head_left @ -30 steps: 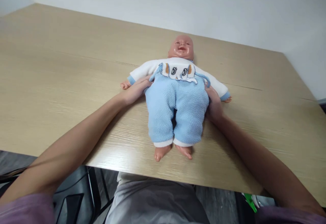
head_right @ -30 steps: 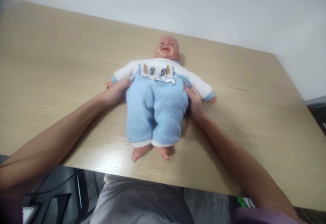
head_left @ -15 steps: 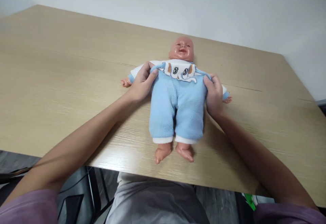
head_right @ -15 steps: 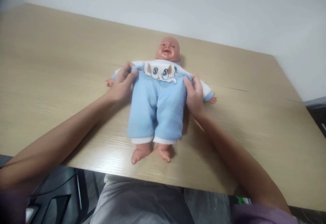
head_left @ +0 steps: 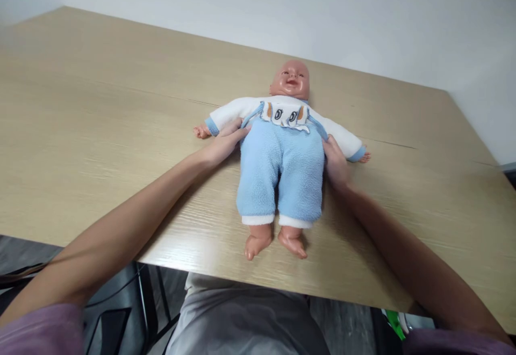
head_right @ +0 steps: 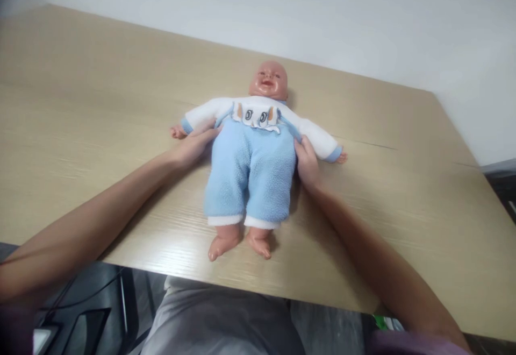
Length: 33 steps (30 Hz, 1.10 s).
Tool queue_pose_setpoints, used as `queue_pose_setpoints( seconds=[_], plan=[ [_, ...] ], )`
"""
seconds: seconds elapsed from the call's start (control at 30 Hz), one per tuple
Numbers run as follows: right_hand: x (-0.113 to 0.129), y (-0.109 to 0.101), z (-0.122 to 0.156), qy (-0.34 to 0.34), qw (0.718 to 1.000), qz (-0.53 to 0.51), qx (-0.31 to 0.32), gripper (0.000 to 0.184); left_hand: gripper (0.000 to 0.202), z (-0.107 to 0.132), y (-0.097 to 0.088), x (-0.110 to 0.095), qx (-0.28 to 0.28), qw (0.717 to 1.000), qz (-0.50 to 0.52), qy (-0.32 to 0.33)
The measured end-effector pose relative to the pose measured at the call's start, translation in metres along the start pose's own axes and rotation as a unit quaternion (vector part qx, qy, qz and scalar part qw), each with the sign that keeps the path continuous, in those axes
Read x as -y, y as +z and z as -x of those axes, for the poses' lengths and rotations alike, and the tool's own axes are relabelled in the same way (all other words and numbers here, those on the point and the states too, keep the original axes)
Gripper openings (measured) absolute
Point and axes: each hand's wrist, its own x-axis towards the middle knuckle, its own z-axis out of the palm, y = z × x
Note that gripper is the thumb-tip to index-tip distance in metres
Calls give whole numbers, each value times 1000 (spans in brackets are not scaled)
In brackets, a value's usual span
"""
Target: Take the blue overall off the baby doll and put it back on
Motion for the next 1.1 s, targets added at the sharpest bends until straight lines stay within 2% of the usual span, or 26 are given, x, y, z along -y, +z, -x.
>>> queue_pose_setpoints(
  seconds=[0.07, 0.13, 0.3, 0.47, 0.6, 0.73, 0.83, 0.93, 1.03, 1.1],
  plan=[
    [1, 7, -1, 24, 996, -84, -13, 25, 44, -1, 9, 4, -6, 996, 91, -6],
    [1, 12, -1, 42, 989, -141, -23, 28, 46, -2, 16, 7, -12, 990, 141, 7],
    [-7, 9, -6, 51, 988, -145, -5, 34, 46, -5, 18, 10, -22, 991, 135, 16],
    [-17, 1, -15, 1, 998, -62, -15, 42, 48, -5, 6, 9, -29, 996, 74, 37],
    [-12, -6, -10, -45, 998, 46, -1, 47, 52, -6, -6, 2, -24, 998, -18, 57],
    [-10, -11, 0, -96, 977, 190, -2, 44, 58, -8, -14, -3, -18, 987, -145, 72],
    [-14, -11, 2, -151, 959, 239, -13, 46, 58, -8, -14, -3, -17, 980, -185, 72],
    [-14, -8, 1, -116, 974, 196, 1, 45, 58, -5, -9, -4, -7, 987, -152, 57],
    [-8, -2, 1, -41, 996, 82, 13, 41, 58, 0, -1, -6, -9, 994, -102, 34],
    [-3, 2, 2, -20, 1000, 24, 5, 37, 54, 2, 5, -7, -26, 998, -55, 24]
  ],
)
